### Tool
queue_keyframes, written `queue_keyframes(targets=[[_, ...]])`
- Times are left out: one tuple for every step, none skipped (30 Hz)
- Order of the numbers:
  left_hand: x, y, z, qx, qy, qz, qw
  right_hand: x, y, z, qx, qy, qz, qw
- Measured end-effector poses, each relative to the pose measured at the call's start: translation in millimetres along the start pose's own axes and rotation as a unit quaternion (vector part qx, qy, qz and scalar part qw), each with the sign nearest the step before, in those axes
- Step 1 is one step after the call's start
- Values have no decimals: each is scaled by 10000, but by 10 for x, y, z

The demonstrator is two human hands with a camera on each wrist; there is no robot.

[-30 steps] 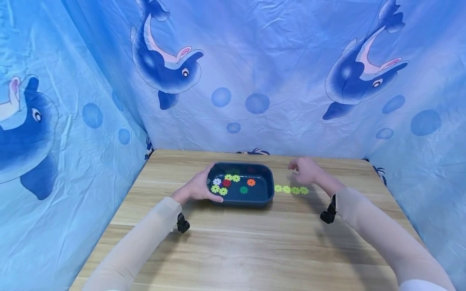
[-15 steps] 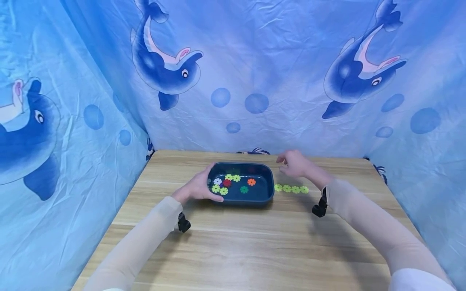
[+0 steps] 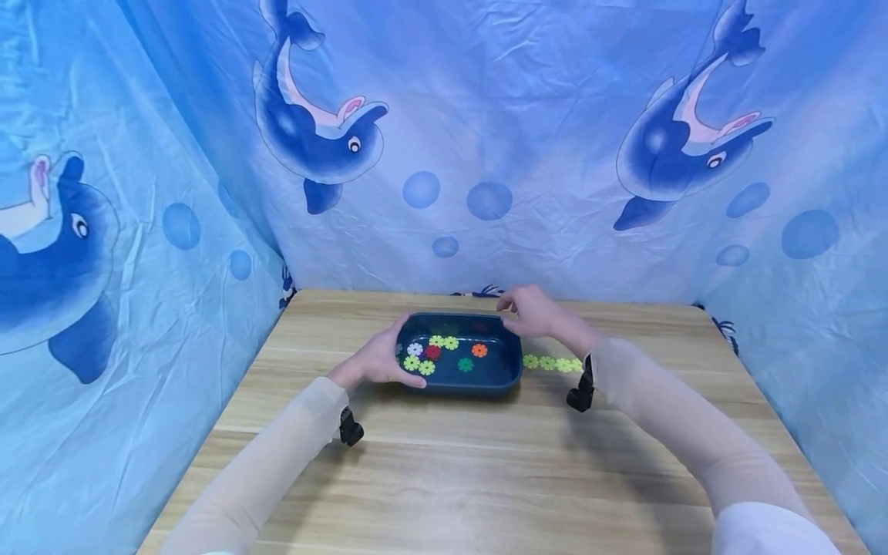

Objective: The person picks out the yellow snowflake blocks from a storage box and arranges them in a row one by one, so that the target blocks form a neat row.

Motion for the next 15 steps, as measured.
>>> queue_keyframes(targets=[[2, -1, -1, 4, -3, -1, 10000, 4, 16, 17, 0, 5, 27, 10000], [6, -4, 1, 14, -3, -2, 10000, 8, 37, 33, -7, 17, 48, 10000], [7, -3, 6, 30, -5, 13, 10000, 11, 60, 47, -18, 29, 63, 10000], [10, -5, 7, 37, -2, 13, 10000, 16, 81, 63, -40, 30, 62, 10000], [14, -7, 8, 46, 5, 28, 10000, 15, 108, 76, -62, 26, 61, 10000], [17, -9, 10, 60, 9, 36, 10000, 18, 134, 91, -95, 23, 38, 9999], [18, -11, 12, 69, 12, 39, 10000, 23, 156, 106, -119, 22, 6, 9999], [21, -14, 13, 74, 15, 32, 10000, 28, 180, 120, -141, 28, -16, 9999], [20, -14, 13, 78, 12, 22, 10000, 35, 202, 136, -151, 44, -43, 9999], [20, -16, 11, 72, 11, 7, 10000, 39, 225, 152, -160, 53, -51, 9998], [18, -14, 12, 64, 5, 4, 10000, 43, 250, 169, -169, 72, -43, 9998], [15, -10, 14, 60, -3, -2, 10000, 49, 275, 188, -180, 95, -37, 9998], [14, -7, 15, 52, -9, -10, 10000, 55, 299, 205, -179, 130, -15, 9998], [11, -5, 18, 52, -14, -8, 10000, 60, 325, 224, -187, 164, 8, 9997], [12, -5, 18, 53, -13, -14, 10000, 67, 353, 243, -198, 197, 19, 9996]])
Point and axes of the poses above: each hand's wrist, its own z-axis towards the middle knuckle, its own x-axis out of the palm, y = z × x, the point moved 10 cm from there along z, towards the middle knuckle, and after that the axes turned 15 degrees about -z, right-handed, at the moved point
